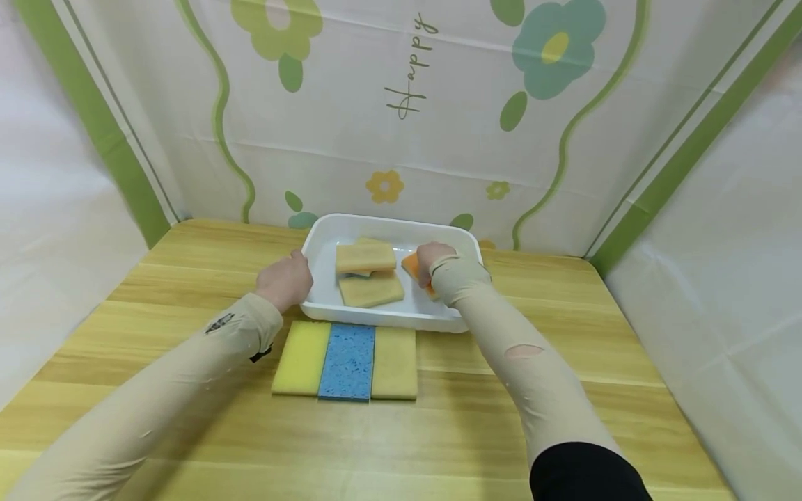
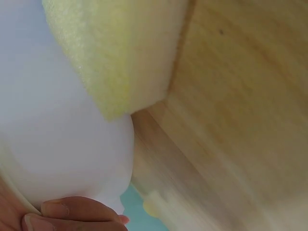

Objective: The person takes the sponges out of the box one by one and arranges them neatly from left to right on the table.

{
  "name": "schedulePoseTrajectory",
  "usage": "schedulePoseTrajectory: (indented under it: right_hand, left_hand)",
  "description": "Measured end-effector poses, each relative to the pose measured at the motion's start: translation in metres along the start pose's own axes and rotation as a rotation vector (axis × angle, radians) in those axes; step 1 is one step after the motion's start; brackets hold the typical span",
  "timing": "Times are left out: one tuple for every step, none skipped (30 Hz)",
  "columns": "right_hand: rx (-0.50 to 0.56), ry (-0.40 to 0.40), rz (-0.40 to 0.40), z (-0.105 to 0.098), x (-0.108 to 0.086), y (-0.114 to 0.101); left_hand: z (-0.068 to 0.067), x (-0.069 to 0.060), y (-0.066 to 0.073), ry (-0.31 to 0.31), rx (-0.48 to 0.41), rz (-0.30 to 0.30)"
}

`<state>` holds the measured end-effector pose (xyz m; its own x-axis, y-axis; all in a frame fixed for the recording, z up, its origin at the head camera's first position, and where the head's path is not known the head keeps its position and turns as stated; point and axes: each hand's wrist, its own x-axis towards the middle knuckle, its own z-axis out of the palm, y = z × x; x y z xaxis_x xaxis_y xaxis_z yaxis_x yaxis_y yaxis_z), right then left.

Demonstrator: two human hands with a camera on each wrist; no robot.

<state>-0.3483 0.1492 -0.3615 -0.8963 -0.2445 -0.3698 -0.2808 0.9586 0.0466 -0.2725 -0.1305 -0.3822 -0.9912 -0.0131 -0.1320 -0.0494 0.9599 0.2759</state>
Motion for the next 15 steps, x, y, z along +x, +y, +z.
schedulePoseTrajectory:
  right_hand:
    - [-0.012, 0.004, 0.000, -0.0002, 0.0004, -0.0008]
    - [-0.018, 0.006, 0.002, -0.0003, 0.0010, -0.0014]
    - [-0.027, 0.010, 0.002, -0.0004, 0.0014, -0.0019]
    - [-0.036, 0.014, 0.001, -0.0005, 0.0020, -0.0023]
    - [-0.043, 0.019, -0.003, -0.0006, 0.0025, -0.0026]
    - [-0.049, 0.022, -0.004, -0.0005, 0.0032, -0.0027]
    - [-0.053, 0.025, -0.010, -0.0005, 0.0037, -0.0027]
    - [-0.051, 0.023, -0.009, -0.0003, 0.0041, -0.0025]
    - [-0.047, 0.020, -0.006, 0.0000, 0.0042, -0.0024]
    - [-0.042, 0.019, -0.003, 0.0002, 0.0044, -0.0021]
    - [-0.042, 0.019, -0.001, 0.0004, 0.0048, -0.0018]
    - [-0.044, 0.019, 0.000, 0.0007, 0.0052, -0.0014]
    - [-0.043, 0.018, 0.001, 0.0009, 0.0055, -0.0010]
    - [-0.040, 0.016, 0.006, 0.0012, 0.0055, -0.0008]
    - [-0.040, 0.017, 0.003, 0.0012, 0.0053, -0.0005]
  left_hand:
    - [0.0001, 0.0000, 0.0000, 0.001, -0.001, -0.001]
    - [0.0000, 0.0002, 0.0000, 0.001, 0.001, 0.000]
    - [0.0001, 0.0003, -0.0002, 0.002, 0.001, 0.000]
    - [0.0000, 0.0003, -0.0001, 0.005, 0.000, -0.001]
    - [-0.0002, 0.0003, -0.0005, 0.006, 0.002, -0.001]
    - [-0.0002, 0.0002, -0.0007, 0.008, 0.003, -0.002]
    - [-0.0003, 0.0001, -0.0008, 0.008, 0.004, -0.003]
    - [-0.0003, 0.0000, -0.0009, 0.007, 0.006, -0.003]
    - [-0.0004, -0.0003, -0.0009, 0.008, 0.004, -0.001]
    - [-0.0005, -0.0005, -0.0007, 0.006, 0.004, 0.001]
    - [-0.0006, -0.0007, -0.0006, 0.005, 0.005, 0.004]
    - [-0.0004, -0.0007, -0.0003, 0.005, 0.006, 0.005]
    - [-0.0005, -0.0010, 0.0000, 0.002, 0.005, 0.007]
    - [-0.0004, -0.0012, 0.0001, 0.002, 0.006, 0.008]
    - [-0.0005, -0.0014, 0.0003, 0.001, 0.007, 0.009]
